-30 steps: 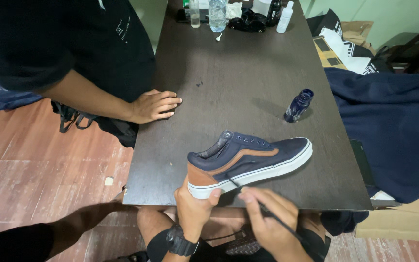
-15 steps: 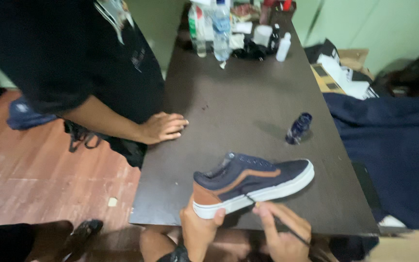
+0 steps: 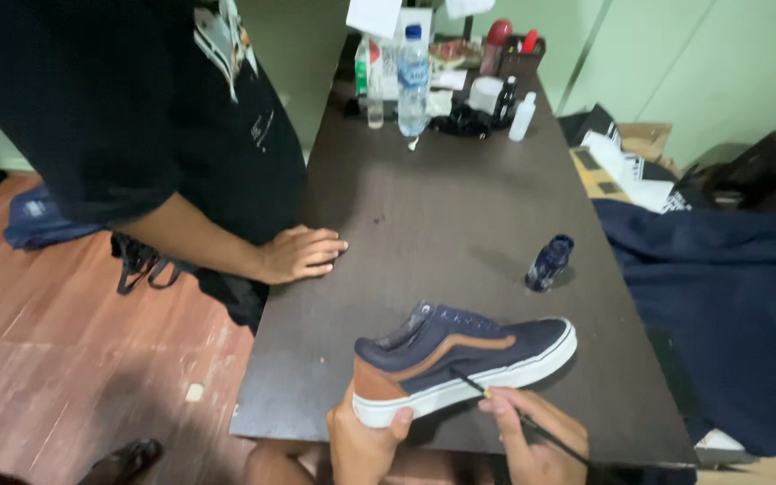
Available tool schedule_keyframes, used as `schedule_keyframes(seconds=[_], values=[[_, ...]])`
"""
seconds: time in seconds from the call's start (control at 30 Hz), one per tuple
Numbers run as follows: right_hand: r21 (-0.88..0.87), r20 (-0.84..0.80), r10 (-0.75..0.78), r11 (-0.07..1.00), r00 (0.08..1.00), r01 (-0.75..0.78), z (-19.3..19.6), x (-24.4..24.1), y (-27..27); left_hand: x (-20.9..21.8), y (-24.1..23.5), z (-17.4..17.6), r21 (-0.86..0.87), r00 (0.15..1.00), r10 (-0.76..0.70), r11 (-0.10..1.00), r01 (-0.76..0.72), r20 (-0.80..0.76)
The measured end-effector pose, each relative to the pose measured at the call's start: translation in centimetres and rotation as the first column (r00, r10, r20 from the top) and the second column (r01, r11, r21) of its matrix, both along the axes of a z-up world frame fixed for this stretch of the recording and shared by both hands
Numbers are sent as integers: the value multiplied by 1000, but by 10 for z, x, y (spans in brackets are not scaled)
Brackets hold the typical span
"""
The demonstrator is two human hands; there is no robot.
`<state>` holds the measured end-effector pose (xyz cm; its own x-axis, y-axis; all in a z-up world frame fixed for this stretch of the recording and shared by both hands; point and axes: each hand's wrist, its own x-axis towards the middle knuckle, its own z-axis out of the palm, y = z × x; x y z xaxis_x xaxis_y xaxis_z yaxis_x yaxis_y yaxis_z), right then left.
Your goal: The person paints the side stripe and toe cap of a sneaker using a small brush and dark paint. They hold the shoe steady with one hand while applying the paint with the other, occasionally dipping the brush into a small container.
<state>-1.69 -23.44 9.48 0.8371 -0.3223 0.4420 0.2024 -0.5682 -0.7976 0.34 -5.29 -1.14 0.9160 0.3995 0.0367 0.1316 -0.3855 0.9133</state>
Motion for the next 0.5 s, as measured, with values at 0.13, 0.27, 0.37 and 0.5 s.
schedule_keyframes(seconds=[0.13,0.27,0.37,0.5], values=[[48,188,-55,998,981,46,21,2,8,9,4,-33,53,989,70,997,-64,-133],[123,94,-165,981,982,153,-32,10,-19,4,1,-7,21,987,37,999,-34,-156],[-251,-305,101,951,947,-182,-71,31,-49,5,-10,11,-39,971,155,986,-165,-181],[-87,-588,-140,990,796,110,-2,18,-19,9,-13,1,-30,976,216,976,-216,28]])
